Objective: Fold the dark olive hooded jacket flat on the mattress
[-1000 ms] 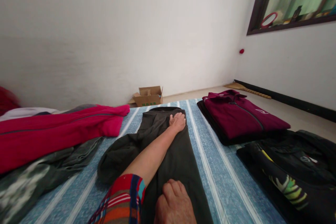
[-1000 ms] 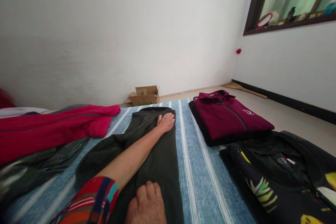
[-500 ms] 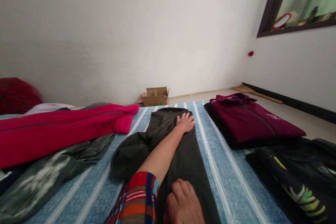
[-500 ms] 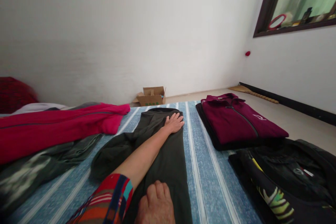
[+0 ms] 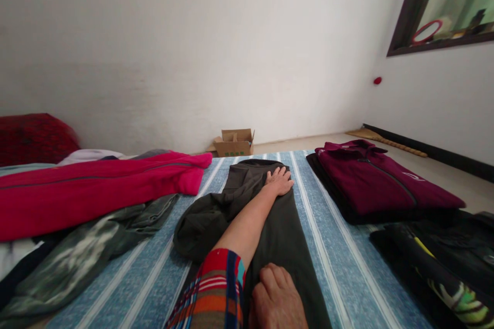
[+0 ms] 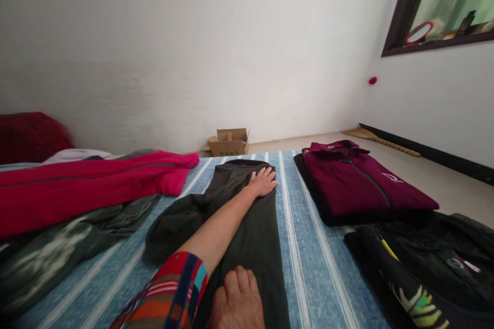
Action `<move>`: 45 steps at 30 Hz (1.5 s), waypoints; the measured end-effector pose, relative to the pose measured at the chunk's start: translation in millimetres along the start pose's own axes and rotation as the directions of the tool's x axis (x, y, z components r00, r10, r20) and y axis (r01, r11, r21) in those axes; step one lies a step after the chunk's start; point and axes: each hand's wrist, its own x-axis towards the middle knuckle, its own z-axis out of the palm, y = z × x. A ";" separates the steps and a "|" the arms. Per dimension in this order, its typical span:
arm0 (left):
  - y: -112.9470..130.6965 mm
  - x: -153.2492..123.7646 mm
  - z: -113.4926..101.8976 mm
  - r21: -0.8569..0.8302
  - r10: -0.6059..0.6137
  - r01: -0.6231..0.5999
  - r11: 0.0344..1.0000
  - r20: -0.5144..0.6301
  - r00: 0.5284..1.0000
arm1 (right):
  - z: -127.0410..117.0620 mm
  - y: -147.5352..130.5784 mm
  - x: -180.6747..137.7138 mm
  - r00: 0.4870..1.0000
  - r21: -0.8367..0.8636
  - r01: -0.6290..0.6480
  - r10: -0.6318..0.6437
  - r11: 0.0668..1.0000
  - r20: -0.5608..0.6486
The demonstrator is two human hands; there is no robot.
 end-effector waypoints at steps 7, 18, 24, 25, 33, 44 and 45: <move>7.2 -9.9 -3.0 0.024 -0.004 0.007 1.000 -0.099 0.995 | -0.3 3.8 -3.9 0.997 0.025 0.005 -0.007 1.000 0.075; 16.5 -86.5 -28.1 0.078 0.143 -0.131 0.988 -0.172 0.975 | -27.8 -12.9 12.4 0.989 0.115 -0.125 0.114 0.986 0.095; 7.9 -203.1 -48.3 0.037 0.193 -0.190 0.981 -0.124 0.973 | -37.9 -13.0 15.3 0.970 0.109 -0.145 0.119 0.983 0.213; 5.9 -223.4 -49.8 0.024 0.190 -0.189 0.982 -0.124 0.974 | -39.5 -13.4 16.2 0.966 0.090 -0.143 0.119 0.986 0.227; 3.6 -354.5 -33.9 -0.159 0.078 -0.098 0.982 -0.123 0.989 | -60.8 -24.1 32.4 0.893 -0.092 -0.119 0.147 0.989 0.426; 42.7 -433.3 -23.5 -0.289 0.123 -0.195 0.937 -0.250 0.960 | -120.5 -53.4 17.2 0.821 -0.135 -0.321 0.347 0.937 0.454; 44.8 -436.4 -21.7 -0.294 0.125 -0.201 0.934 -0.256 0.959 | -126.6 -52.3 12.8 0.809 -0.167 -0.358 0.394 0.919 0.437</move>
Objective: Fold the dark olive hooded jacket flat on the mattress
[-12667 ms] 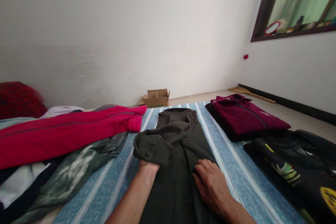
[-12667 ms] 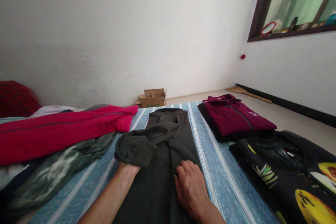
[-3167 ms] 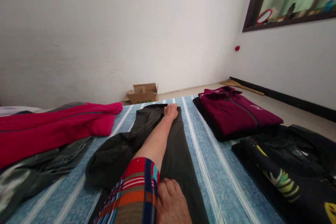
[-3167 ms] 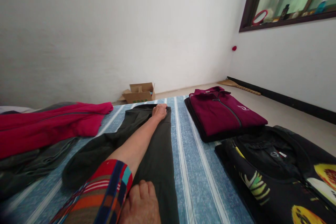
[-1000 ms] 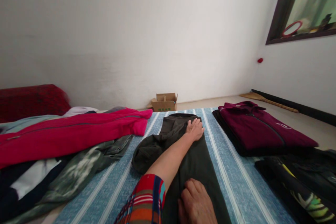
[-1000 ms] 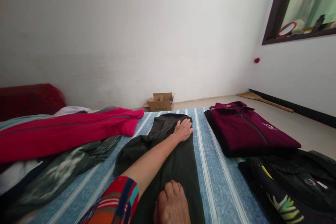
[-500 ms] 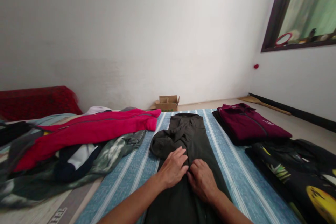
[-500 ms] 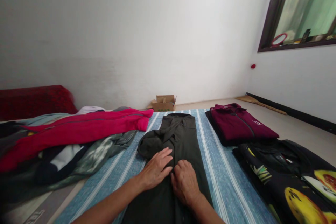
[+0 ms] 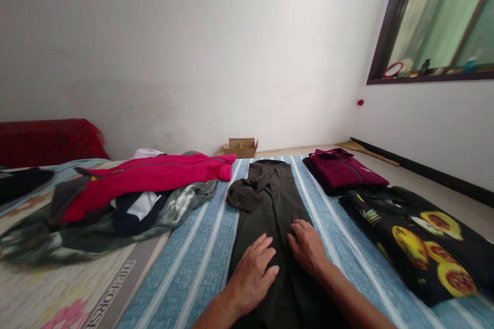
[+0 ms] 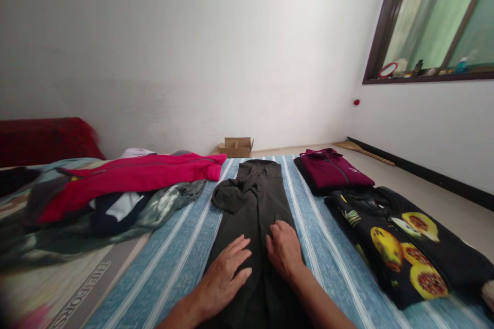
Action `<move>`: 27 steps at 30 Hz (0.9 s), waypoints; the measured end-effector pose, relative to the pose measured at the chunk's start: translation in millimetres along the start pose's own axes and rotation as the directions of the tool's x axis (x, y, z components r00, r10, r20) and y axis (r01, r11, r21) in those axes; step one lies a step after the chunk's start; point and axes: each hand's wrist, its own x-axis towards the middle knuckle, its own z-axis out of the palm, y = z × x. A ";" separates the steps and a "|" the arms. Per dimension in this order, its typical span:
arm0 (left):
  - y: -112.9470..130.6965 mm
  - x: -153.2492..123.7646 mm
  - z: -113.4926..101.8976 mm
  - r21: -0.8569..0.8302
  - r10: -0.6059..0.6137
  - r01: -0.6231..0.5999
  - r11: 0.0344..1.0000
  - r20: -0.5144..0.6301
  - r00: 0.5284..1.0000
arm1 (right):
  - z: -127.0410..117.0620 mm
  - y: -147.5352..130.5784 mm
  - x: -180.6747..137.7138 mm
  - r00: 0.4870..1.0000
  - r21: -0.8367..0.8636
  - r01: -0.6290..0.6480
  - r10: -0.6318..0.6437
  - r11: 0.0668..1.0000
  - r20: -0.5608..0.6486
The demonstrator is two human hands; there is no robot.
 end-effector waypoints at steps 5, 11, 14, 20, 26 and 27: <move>5.7 -11.2 6.3 -0.018 0.012 -0.012 1.000 -0.013 1.000 | -13.0 25.7 -27.6 0.952 0.013 -0.305 0.305 0.952 -0.014; 12.2 -17.2 16.4 -0.022 0.005 -0.007 1.000 -0.063 0.998 | -21.9 46.0 -47.4 0.878 0.159 -0.479 0.472 0.863 0.079; 19.2 -17.8 21.9 -0.030 -0.011 0.009 1.000 -0.091 0.996 | -24.2 50.0 -49.1 0.854 0.189 -0.520 0.511 0.833 0.098; 38.8 -11.4 22.3 -0.123 -0.158 0.138 0.983 -0.167 0.973 | -25.8 49.2 -51.0 0.823 0.218 -0.567 0.544 0.794 0.163; 54.0 -6.5 22.7 -0.126 -0.297 0.281 0.952 -0.145 0.944 | -21.4 48.2 -56.5 0.811 0.336 -0.585 0.534 0.739 0.239; 56.3 -6.3 23.6 -0.117 -0.319 0.304 0.945 -0.141 0.937 | -20.8 47.9 -57.2 0.814 0.345 -0.581 0.527 0.737 0.243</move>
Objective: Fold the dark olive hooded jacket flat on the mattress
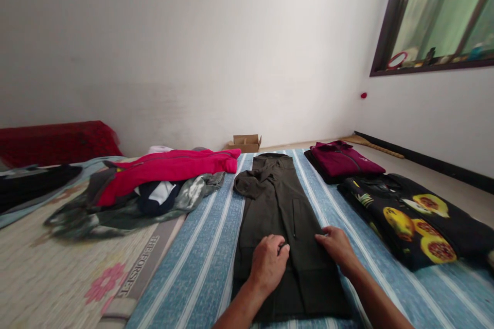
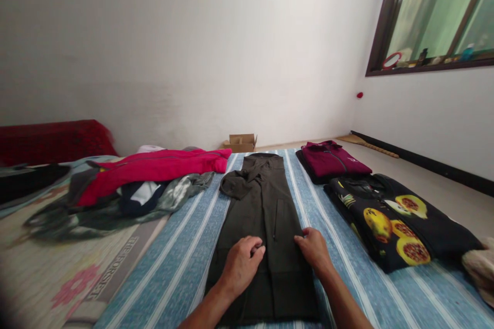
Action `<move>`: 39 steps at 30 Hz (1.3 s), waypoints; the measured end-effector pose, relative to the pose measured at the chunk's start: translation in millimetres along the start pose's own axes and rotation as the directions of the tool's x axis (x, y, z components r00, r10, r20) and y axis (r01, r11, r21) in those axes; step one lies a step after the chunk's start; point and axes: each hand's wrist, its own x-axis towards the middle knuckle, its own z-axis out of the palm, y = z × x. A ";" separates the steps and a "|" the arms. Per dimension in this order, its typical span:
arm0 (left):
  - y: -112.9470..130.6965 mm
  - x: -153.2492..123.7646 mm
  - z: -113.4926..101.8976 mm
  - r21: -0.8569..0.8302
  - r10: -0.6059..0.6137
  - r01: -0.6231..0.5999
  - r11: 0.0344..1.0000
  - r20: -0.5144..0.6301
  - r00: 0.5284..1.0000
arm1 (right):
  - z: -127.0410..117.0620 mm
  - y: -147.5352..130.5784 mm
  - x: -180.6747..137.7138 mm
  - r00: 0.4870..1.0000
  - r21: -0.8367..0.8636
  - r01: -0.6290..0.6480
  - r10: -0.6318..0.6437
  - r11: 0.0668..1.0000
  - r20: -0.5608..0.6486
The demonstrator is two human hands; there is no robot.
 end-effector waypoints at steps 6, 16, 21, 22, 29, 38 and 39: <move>15.4 -7.3 5.9 0.095 -0.012 0.008 0.995 0.048 0.999 | 1.3 -0.7 -5.1 1.000 -0.046 0.019 -0.018 0.999 0.009; 25.4 3.1 5.4 0.157 -0.112 0.085 0.984 0.169 0.979 | -6.5 -2.7 -18.2 1.000 -0.071 0.018 -0.018 0.997 0.004; 21.5 17.5 11.3 0.061 -0.221 0.213 0.975 0.221 0.950 | -6.9 -0.9 -19.6 1.000 -0.083 0.007 -0.007 0.997 0.002; 20.8 19.3 13.7 0.045 -0.232 0.228 0.973 0.215 0.949 | -7.0 -0.7 -20.1 1.000 -0.086 0.006 -0.006 0.996 0.003; 11.1 26.9 24.1 -0.077 -0.246 0.266 0.961 0.201 0.948 | -10.3 -0.8 -30.3 0.999 -0.073 -0.017 0.020 0.997 0.028; 14.8 23.0 23.0 0.028 -0.223 0.222 0.975 0.167 0.960 | -7.9 2.5 -39.1 1.000 -0.110 0.004 -0.004 0.994 0.003; 15.6 22.8 22.7 0.042 -0.219 0.215 0.976 0.164 0.962 | -7.9 2.7 -38.7 1.000 -0.135 0.011 -0.012 0.991 -0.005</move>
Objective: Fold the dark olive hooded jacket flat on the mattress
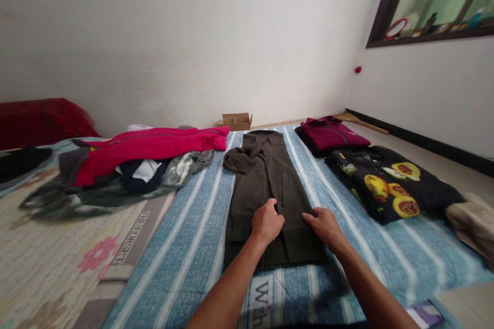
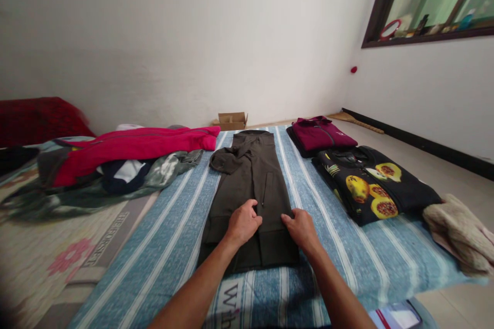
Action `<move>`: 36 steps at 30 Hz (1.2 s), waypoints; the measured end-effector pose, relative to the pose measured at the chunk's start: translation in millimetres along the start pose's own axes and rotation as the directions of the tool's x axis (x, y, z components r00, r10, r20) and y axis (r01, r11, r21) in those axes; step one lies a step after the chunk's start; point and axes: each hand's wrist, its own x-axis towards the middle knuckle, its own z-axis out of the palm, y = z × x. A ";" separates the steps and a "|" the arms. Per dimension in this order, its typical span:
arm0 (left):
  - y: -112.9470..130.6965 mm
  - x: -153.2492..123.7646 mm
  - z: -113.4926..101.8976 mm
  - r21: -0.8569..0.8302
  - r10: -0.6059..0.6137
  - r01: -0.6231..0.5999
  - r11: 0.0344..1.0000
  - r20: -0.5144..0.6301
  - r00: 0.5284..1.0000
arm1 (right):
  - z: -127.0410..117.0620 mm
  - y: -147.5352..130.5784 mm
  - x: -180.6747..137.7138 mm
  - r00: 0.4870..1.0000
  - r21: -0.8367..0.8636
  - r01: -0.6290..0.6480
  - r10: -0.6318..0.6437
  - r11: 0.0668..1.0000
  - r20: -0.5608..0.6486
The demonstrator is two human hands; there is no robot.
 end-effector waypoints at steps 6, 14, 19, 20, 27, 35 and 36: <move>2.5 -0.7 -2.7 0.079 0.007 -0.007 0.997 0.000 1.000 | 0.2 4.1 1.4 1.000 -0.095 0.011 -0.012 0.995 -0.015; 0.2 -6.8 -3.8 0.125 0.088 -0.087 0.988 0.002 0.996 | 0.5 9.4 -7.8 0.999 -0.166 0.012 -0.019 0.986 -0.040; -5.4 -4.6 -4.2 -0.016 0.095 -0.095 0.995 0.007 0.995 | -5.3 13.0 -14.3 1.000 -0.042 0.018 -0.018 0.999 0.002; -6.0 -4.1 -4.4 -0.039 0.089 -0.089 0.995 0.000 0.996 | -5.9 14.1 -15.2 1.000 -0.004 0.019 -0.019 1.000 0.009; -7.5 -3.8 -4.2 -0.059 0.096 -0.097 0.994 -0.032 0.995 | -6.0 15.3 -28.1 0.997 -0.073 0.076 -0.078 0.994 -0.026; -5.9 0.0 -7.7 -0.007 0.129 -0.129 0.992 0.030 0.991 | -0.3 2.8 -53.1 0.819 -0.395 0.456 -0.550 0.797 -0.165; -5.7 0.4 -8.2 0.003 0.139 -0.139 0.990 0.040 0.990 | 3.4 2.3 -54.5 0.768 -0.382 0.540 -0.625 0.750 -0.142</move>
